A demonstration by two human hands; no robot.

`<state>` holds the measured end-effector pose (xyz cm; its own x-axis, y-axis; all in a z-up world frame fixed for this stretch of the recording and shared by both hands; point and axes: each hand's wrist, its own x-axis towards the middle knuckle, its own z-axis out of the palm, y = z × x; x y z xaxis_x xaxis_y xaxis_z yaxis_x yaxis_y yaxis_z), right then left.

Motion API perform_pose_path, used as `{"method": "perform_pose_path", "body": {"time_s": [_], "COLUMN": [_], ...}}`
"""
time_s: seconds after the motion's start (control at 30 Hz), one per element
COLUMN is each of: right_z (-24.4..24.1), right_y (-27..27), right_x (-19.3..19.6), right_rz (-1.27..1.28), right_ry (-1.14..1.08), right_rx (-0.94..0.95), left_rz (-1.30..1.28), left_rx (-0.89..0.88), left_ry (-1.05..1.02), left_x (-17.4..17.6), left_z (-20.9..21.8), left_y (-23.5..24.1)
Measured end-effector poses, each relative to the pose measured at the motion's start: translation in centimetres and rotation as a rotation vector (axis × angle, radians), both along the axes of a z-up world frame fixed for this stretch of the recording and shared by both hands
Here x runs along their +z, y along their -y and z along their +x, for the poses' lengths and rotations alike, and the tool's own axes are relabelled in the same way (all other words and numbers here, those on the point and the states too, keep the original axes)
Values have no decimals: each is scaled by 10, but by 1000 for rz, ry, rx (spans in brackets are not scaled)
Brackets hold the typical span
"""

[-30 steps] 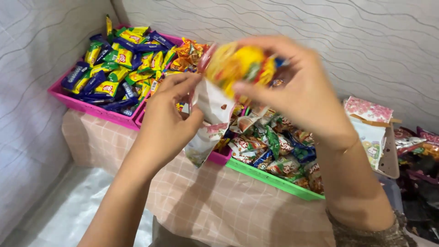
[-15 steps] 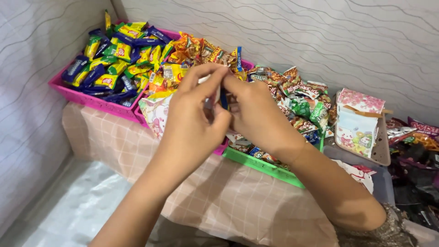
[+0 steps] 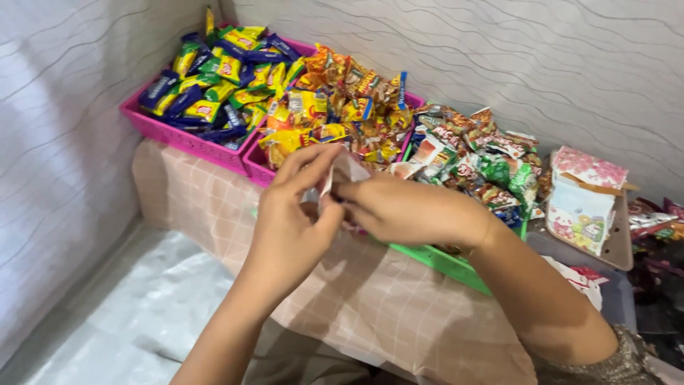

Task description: The person places various snacks and small gifts into bags, using small packets, snack bags, and decorative items to fill a larger clear container.

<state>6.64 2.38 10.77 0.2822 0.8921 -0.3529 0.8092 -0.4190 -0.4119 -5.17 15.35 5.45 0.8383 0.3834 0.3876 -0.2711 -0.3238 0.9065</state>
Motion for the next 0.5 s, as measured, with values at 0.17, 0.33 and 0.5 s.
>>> {"method": "perform_pose_path", "body": {"time_s": [0.17,0.33,0.5], "right_z": [-34,-17,39], "right_y": [-38,-78,-151], "right_x": [-16,-17,-56], "right_rz": [-30,524,881], "right_ry": [-3,175,130], "right_rx": [-29,231,55], "left_rz": [-30,-111,-39], "left_rx": [86,227,415], "left_ry": [-71,-129,-150], "left_x": [-12,-21,-18], "left_z": [-31,-61,-83], "left_y": [-14,-57,-98]}}
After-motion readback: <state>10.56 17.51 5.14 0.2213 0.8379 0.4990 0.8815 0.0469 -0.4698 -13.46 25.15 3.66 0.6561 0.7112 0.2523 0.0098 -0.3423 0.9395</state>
